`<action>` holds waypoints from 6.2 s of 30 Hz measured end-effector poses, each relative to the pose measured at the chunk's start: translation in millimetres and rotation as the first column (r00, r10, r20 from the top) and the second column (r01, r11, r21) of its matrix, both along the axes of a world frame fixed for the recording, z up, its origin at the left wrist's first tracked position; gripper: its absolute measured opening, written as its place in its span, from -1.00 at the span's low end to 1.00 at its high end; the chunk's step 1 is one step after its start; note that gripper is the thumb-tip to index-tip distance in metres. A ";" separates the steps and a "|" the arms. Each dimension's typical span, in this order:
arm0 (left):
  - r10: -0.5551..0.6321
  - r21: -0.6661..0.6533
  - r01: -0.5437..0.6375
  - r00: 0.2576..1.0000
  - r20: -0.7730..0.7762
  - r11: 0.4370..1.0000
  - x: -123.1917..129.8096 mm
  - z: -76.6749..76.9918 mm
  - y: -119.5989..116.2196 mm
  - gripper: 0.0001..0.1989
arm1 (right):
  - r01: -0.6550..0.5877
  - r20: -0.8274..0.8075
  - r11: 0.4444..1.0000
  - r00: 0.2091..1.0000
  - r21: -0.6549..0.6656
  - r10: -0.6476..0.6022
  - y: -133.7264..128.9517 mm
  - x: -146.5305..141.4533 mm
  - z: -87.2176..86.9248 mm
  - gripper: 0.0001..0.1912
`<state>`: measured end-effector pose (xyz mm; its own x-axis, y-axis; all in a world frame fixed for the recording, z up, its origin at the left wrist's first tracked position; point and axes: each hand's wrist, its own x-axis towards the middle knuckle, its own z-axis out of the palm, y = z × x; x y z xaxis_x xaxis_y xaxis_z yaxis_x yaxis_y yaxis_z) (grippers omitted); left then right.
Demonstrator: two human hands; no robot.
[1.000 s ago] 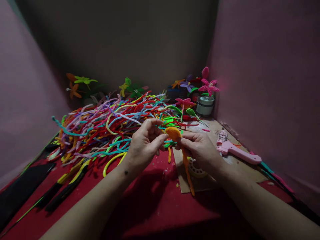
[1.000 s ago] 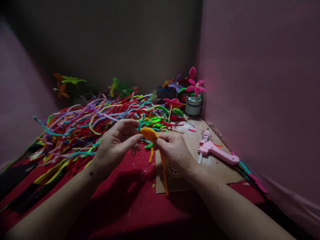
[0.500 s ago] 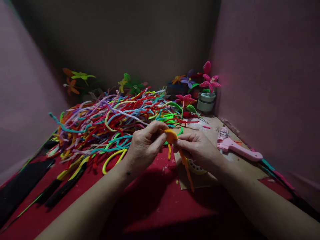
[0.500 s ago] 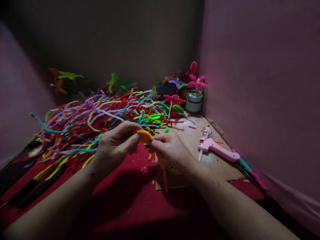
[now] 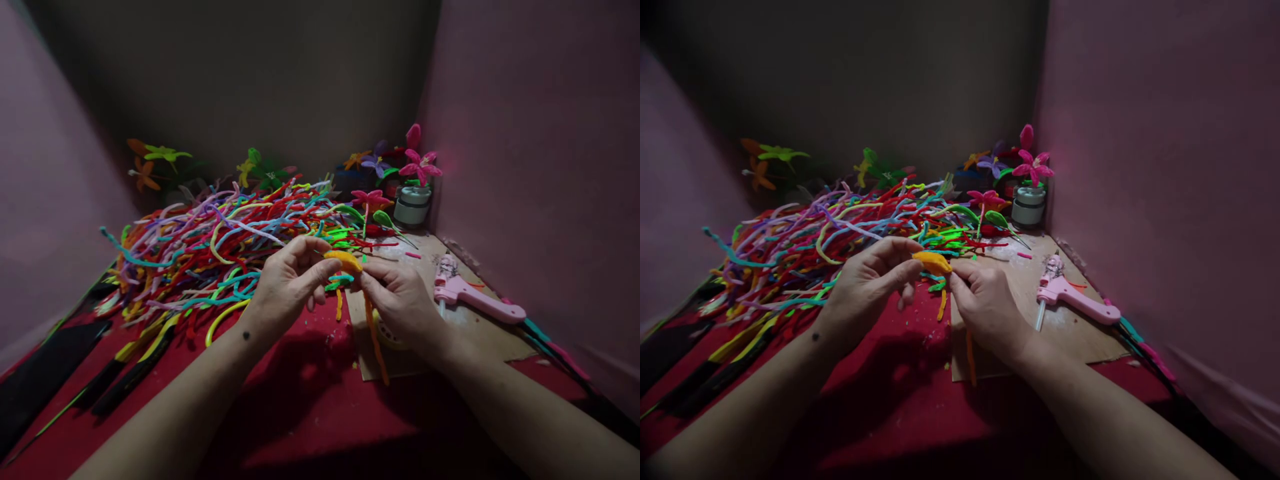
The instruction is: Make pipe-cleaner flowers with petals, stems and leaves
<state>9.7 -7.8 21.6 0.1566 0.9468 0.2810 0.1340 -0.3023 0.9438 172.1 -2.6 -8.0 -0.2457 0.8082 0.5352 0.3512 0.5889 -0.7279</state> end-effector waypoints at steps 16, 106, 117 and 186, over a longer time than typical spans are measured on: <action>-0.085 0.023 0.084 0.994 0.069 0.996 0.8 4.0 -7.6 -0.90 | 0.006 0.038 0.953 0.999 0.304 -0.018 -5.9 -0.5 -4.7 -0.67; 0.041 -0.333 -0.002 0.993 0.112 0.943 10.5 -20.8 0.9 -0.85 | -0.381 -0.526 0.664 0.850 -0.644 -0.022 2.2 -7.5 -4.7 -0.94; -0.209 -0.474 -0.050 0.854 -0.476 0.879 -21.5 -13.7 26.5 -0.76 | -0.067 -0.170 0.927 0.985 -0.368 0.004 23.2 22.3 4.7 -0.86; 0.358 0.385 0.049 0.277 -0.892 0.921 32.6 -23.4 49.5 -0.77 | -0.007 -0.885 0.948 0.362 -0.318 -0.294 84.3 28.1 11.7 -0.89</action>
<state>42.3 41.6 -1.8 0.3595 0.8862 0.2922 0.9279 -0.3726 -0.0117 200.2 81.7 3.7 0.4044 0.9033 0.1429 -0.5558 0.3669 -0.7460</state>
